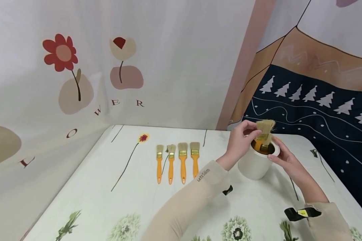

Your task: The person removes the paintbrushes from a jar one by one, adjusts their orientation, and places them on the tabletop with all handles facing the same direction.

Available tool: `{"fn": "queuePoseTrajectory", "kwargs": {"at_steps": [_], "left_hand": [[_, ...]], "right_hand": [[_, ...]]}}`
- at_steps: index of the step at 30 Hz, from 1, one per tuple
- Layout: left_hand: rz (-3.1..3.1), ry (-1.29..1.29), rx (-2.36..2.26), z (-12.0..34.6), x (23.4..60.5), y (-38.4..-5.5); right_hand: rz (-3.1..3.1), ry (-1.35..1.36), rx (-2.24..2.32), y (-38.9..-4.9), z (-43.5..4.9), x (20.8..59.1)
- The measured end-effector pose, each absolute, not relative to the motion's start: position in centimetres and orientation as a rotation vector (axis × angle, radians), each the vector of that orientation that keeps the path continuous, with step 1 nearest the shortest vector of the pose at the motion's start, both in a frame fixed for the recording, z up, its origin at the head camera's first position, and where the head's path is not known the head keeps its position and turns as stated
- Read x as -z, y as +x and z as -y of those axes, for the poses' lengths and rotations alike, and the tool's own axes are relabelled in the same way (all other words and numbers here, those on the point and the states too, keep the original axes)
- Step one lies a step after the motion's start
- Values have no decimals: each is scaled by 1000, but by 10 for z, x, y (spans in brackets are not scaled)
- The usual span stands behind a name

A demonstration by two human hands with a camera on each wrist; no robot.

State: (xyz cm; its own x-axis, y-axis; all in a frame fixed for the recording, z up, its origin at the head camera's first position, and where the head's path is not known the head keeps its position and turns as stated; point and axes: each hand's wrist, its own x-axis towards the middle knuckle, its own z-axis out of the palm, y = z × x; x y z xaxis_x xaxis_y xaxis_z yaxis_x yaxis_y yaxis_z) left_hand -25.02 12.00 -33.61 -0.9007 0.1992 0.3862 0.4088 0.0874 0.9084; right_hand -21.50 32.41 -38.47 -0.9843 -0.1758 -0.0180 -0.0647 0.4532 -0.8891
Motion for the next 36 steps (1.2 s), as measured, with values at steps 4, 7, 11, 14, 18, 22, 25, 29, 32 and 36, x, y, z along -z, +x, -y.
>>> {"fn": "queuePoseTrajectory", "kwargs": {"at_steps": [4, 7, 11, 14, 18, 22, 25, 29, 32, 36], "left_hand": [[2123, -636, 1962, -113, 330, -250], [2071, -629, 1980, -107, 326, -252], [2003, -597, 2002, -98, 320, -255], [1940, -579, 2046, -89, 315, -257], [1838, -578, 2111, -77, 307, -259], [1783, -570, 2127, -63, 299, -261], [1778, -569, 2105, -52, 294, -263], [1750, -586, 2113, -38, 291, -267], [1729, -576, 2137, -26, 291, -270], [1738, -545, 2136, -7, 291, -271]], "right_hand": [[-2570, -224, 1601, -214, -324, 384], [-2582, -232, 1585, -214, -324, 384], [-2573, -229, 1591, -215, -323, 385], [-2571, -219, 1596, -216, -323, 386], [-2577, -220, 1593, -216, -323, 387], [-2581, -230, 1593, -216, -324, 387], [-2583, -244, 1600, -215, -325, 388], [-2592, -274, 1614, -214, -326, 388], [-2596, -280, 1623, -214, -327, 388], [-2593, -272, 1627, -214, -325, 388]]}}
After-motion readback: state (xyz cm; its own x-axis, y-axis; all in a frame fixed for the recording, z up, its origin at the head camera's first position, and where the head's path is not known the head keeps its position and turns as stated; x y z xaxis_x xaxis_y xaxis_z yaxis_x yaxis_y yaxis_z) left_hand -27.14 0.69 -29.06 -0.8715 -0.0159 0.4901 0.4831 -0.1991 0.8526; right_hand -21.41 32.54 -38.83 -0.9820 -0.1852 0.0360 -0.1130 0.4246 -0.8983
